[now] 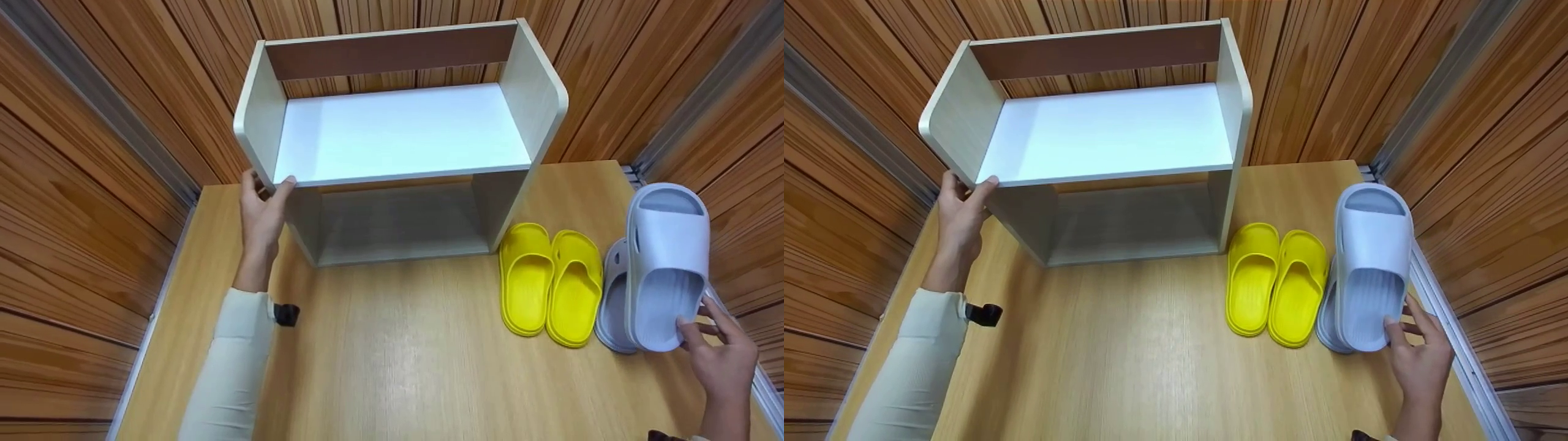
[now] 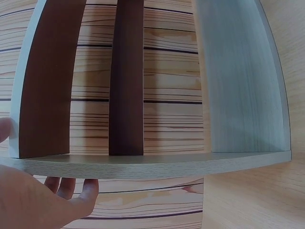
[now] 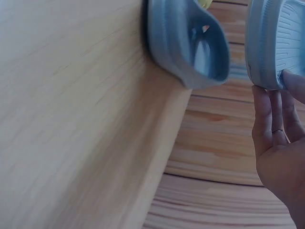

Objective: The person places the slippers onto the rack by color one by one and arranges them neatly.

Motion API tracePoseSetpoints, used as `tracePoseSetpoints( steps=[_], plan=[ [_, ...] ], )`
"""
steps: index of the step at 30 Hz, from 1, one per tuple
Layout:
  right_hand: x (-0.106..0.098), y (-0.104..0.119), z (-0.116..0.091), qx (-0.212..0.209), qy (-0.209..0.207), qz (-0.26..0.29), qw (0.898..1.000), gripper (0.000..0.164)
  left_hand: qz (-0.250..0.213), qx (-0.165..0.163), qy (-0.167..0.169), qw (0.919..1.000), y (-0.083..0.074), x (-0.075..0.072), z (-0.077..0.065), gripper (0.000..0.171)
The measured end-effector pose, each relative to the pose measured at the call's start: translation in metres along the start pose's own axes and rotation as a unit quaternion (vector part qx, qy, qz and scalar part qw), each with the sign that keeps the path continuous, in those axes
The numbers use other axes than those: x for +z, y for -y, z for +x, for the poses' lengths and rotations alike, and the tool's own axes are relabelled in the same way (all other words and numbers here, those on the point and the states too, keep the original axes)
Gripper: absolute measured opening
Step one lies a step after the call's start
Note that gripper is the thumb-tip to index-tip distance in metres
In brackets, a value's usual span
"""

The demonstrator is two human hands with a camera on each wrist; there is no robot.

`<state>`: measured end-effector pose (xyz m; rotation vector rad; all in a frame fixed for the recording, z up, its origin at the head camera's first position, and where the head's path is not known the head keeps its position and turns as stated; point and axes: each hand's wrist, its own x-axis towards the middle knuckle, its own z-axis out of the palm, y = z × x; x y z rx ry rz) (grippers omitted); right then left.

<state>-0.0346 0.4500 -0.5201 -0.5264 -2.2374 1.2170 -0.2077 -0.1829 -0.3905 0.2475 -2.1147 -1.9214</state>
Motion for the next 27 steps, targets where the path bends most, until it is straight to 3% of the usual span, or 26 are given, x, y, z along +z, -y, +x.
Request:
tracePoseSetpoints(
  steps=[5, 13, 22, 27],
  plan=[
    [0.003, 0.015, 0.0, -0.049, 0.003, 0.017, 0.999, 0.054, -0.011, 0.021, 0.005, 0.9997, 0.0, 0.0, -0.001, 0.062],
    [0.008, 0.04, 0.001, -0.133, 0.01, 0.035, 0.99, 0.051, 0.001, 0.006, 0.002, 1.0, -0.001, 0.0, -0.002, 0.062],
    [0.02, 0.065, -0.002, -0.137, 0.037, 0.038, 0.989, 0.051, -0.001, -0.006, 0.002, 1.0, -0.002, -0.001, -0.001, 0.063],
    [0.025, 0.075, -0.003, -0.157, 0.054, 0.069, 0.984, 0.051, -0.006, -0.005, 0.005, 1.0, -0.001, 0.0, -0.001, 0.062]
  ],
)
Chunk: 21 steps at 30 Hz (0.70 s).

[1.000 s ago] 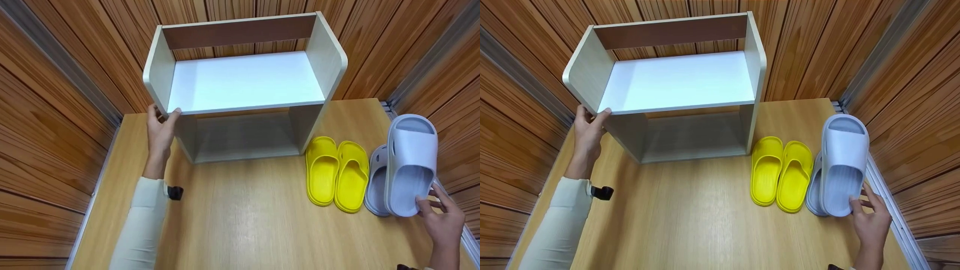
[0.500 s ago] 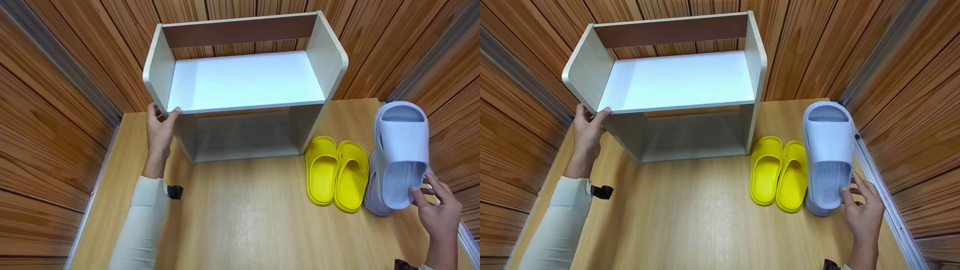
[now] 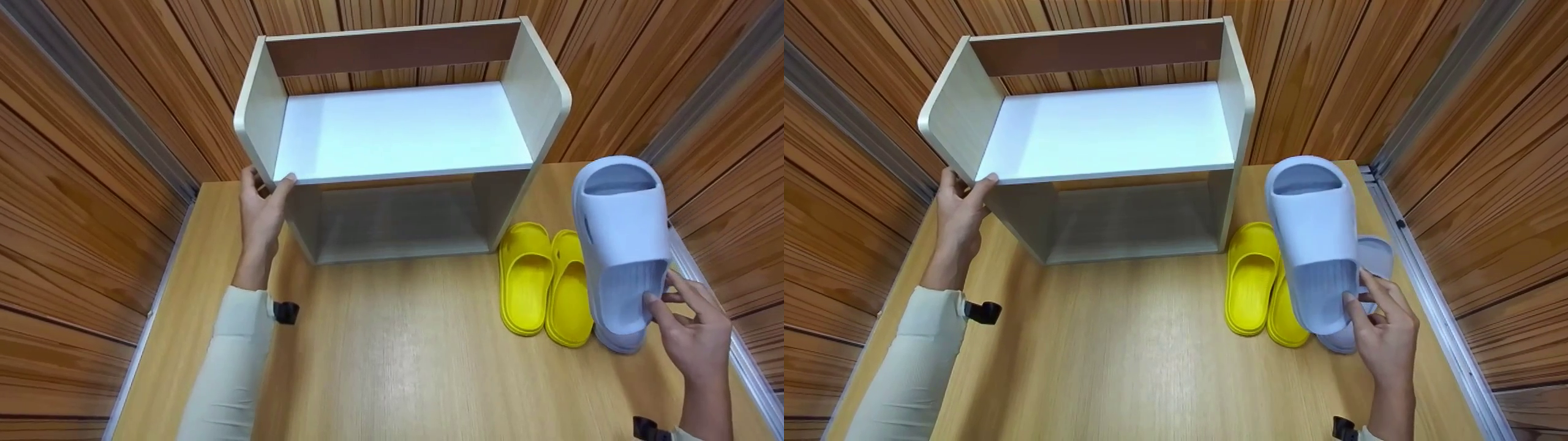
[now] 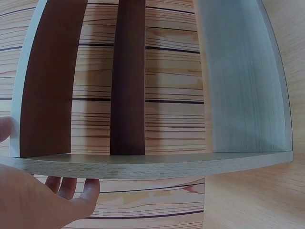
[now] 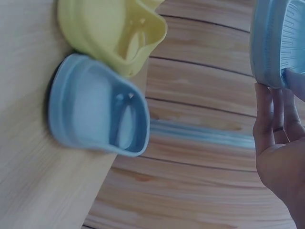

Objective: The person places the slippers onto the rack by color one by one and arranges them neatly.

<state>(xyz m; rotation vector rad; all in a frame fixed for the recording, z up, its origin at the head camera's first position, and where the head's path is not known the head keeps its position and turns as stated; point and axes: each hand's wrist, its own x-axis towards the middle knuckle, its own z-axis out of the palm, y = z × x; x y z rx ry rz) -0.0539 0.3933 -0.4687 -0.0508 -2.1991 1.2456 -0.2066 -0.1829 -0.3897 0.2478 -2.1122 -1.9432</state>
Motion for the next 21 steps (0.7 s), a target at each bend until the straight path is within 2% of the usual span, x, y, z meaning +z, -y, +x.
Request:
tracePoseSetpoints(
  steps=[5, 9, 21],
  plan=[
    [0.006, 0.009, 0.003, -0.054, 0.025, 0.043, 0.997, 0.052, -0.006, 0.02, -0.005, 0.9998, 0.002, 0.001, 0.0, 0.061],
    [0.014, 0.015, 0.005, -0.079, 0.043, 0.051, 0.995, 0.053, -0.008, 0.03, -0.007, 0.9995, 0.002, 0.001, 0.0, 0.059],
    [0.044, 0.028, 0.005, -0.089, 0.075, 0.052, 0.992, 0.054, -0.008, 0.02, -0.004, 0.9998, 0.001, 0.001, 0.001, 0.06]
  ],
)
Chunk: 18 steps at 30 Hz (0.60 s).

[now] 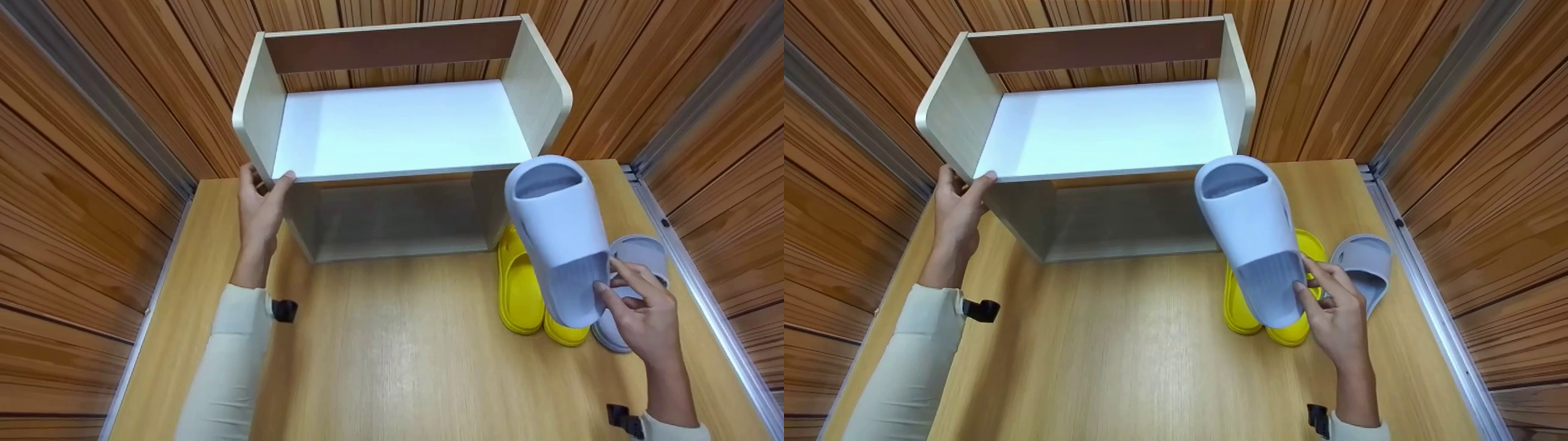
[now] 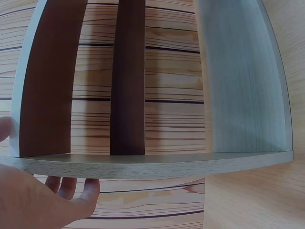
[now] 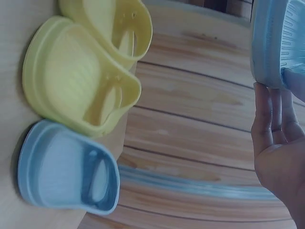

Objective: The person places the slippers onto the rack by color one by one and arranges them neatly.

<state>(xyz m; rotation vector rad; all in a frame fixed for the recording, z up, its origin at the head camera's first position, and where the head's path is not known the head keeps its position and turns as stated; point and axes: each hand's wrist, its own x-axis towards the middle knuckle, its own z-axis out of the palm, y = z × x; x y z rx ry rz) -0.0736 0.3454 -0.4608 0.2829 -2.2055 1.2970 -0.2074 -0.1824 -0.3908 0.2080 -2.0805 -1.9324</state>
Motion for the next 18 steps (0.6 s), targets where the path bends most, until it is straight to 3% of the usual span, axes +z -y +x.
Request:
tracePoseSetpoints(
  steps=[8, 18],
  plan=[
    [0.01, 0.021, 0.012, -0.015, 0.024, -0.028, 0.999, 0.054, 0.008, -0.006, -0.001, 0.9999, -0.001, -0.001, -0.002, 0.061],
    [0.021, 0.026, 0.027, -0.002, 0.035, -0.039, 0.999, 0.052, 0.008, 0.0, -0.005, 1.0, -0.001, 0.0, 0.0, 0.06]
  ],
)
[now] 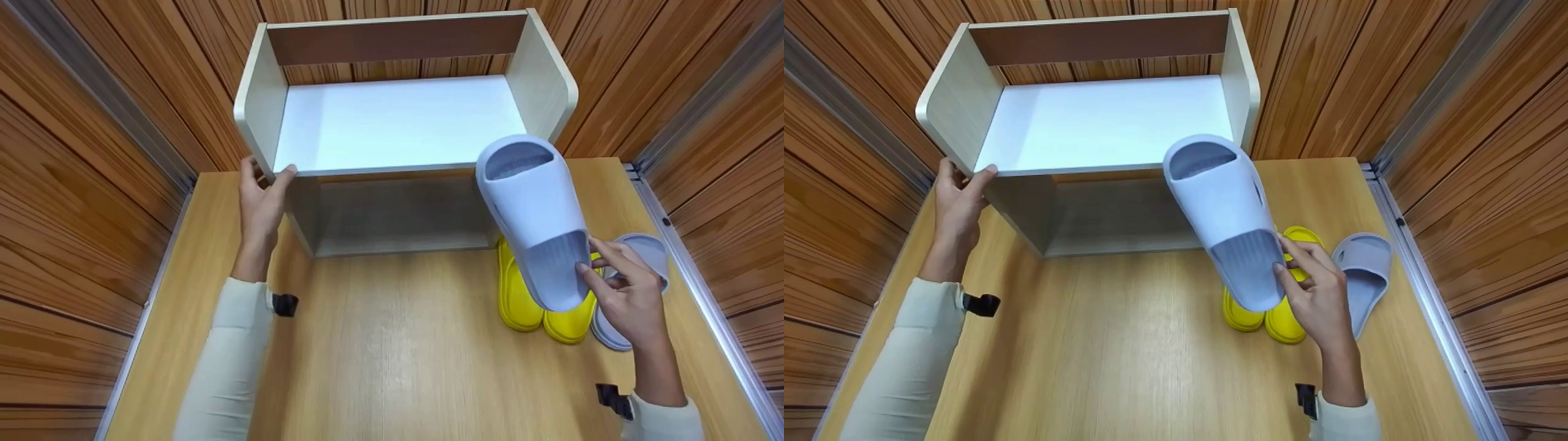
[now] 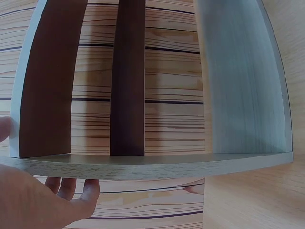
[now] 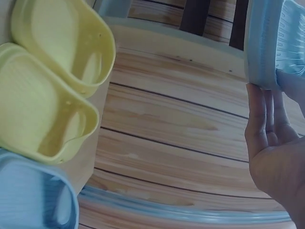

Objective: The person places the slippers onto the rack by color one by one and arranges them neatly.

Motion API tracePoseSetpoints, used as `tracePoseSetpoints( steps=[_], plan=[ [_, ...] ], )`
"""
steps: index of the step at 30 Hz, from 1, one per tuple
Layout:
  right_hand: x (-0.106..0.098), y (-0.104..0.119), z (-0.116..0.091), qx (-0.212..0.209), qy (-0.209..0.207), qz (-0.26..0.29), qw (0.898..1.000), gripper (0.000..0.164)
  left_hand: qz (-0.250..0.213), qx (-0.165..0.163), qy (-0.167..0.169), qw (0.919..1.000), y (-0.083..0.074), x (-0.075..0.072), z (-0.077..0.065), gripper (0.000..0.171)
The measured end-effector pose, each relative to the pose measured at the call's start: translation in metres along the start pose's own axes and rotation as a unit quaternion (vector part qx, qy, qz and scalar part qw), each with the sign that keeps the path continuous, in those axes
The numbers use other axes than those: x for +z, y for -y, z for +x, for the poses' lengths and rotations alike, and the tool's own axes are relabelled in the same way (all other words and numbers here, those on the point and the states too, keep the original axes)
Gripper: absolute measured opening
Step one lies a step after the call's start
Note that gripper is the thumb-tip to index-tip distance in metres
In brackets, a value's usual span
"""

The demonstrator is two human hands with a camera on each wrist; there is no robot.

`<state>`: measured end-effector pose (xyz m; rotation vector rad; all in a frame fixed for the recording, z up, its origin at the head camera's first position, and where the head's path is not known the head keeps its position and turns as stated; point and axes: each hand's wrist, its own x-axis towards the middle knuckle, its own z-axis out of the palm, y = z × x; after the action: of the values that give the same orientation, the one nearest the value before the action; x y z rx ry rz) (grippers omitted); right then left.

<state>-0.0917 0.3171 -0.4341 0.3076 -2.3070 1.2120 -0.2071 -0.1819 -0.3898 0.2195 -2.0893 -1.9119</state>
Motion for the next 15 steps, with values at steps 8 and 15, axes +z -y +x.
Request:
tracePoseSetpoints(
  steps=[8, 15],
  plan=[
    [0.007, 0.013, 0.013, -0.005, 0.019, -0.01, 1.0, 0.051, -0.003, 0.003, 0.0, 1.0, 0.0, 0.001, 0.0, 0.06],
    [0.011, 0.026, 0.024, 0.008, 0.026, -0.011, 1.0, 0.05, 0.002, -0.001, 0.0, 1.0, 0.0, 0.0, -0.001, 0.06]
  ],
)
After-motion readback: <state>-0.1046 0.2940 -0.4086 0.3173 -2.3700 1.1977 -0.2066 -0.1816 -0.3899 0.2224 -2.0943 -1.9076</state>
